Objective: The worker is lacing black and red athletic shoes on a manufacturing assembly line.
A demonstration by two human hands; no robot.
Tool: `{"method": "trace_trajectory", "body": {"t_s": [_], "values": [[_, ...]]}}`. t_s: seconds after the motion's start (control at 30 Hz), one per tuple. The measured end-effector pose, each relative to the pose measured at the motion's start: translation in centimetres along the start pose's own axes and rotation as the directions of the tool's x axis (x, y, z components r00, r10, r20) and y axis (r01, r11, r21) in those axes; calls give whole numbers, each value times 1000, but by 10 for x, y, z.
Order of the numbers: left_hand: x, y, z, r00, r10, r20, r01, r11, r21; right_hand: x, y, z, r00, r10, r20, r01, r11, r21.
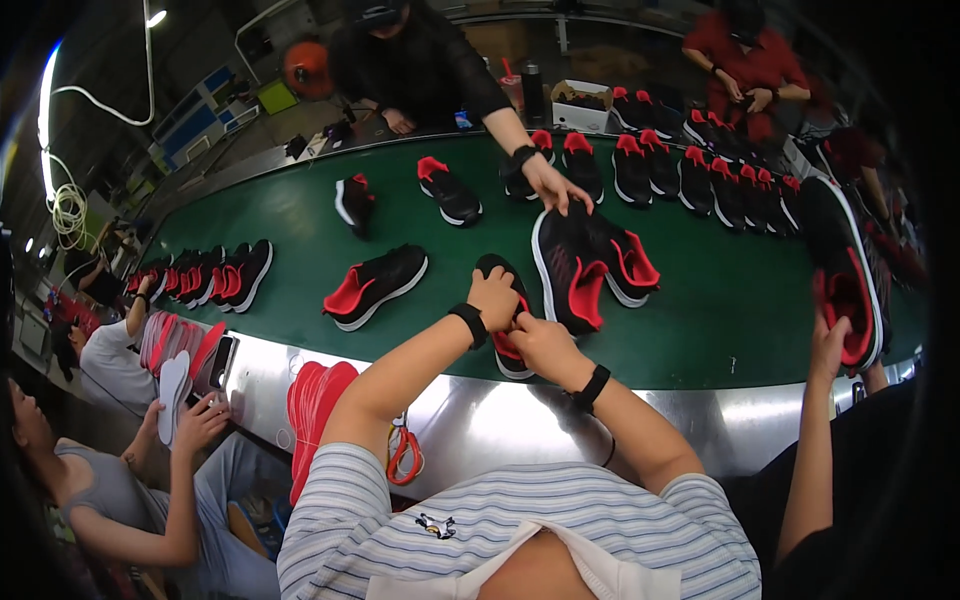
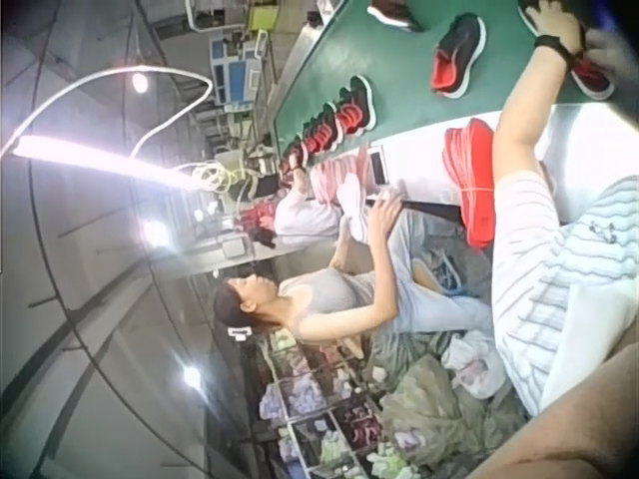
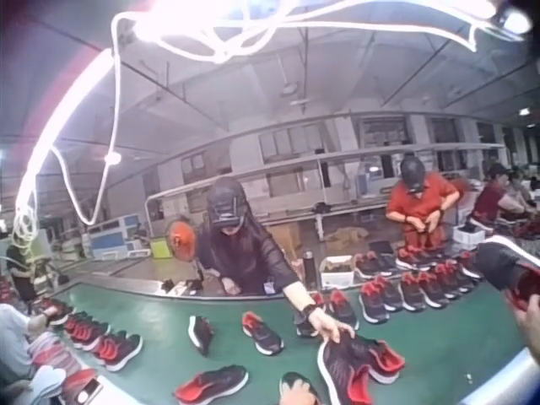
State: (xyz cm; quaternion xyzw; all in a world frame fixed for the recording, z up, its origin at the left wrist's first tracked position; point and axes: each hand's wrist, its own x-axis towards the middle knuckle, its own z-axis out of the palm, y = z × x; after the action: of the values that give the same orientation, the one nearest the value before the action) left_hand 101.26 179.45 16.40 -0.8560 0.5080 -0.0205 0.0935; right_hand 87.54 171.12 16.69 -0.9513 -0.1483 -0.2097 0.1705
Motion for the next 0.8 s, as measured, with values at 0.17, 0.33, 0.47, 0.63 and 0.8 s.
{"method": "trace_trajectory", "body": {"t_s": [0.17, 0.33, 0.47, 0.63, 0.8], "values": [[7, -14, 0, 967, -175, -183, 128, 962, -243, 13, 0, 7, 973, 84, 216, -51, 987, -154], [20, -52, 11, 966, -217, -143, 77, 765, -640, 46, 11, 28, 856, 179, 485, -63, 967, -245], [1, -27, 10, 963, -100, -249, -67, 810, -583, 37, 23, 81, 949, 234, 210, -151, 925, -349], [-63, -42, 24, 919, -69, -388, -297, 527, -796, 23, 6, 48, 963, 237, 127, -231, 971, -55], [-126, -158, 57, 702, -481, -525, 158, 824, -545, -6, -22, 12, 942, 180, 283, -160, 983, -92]]}}
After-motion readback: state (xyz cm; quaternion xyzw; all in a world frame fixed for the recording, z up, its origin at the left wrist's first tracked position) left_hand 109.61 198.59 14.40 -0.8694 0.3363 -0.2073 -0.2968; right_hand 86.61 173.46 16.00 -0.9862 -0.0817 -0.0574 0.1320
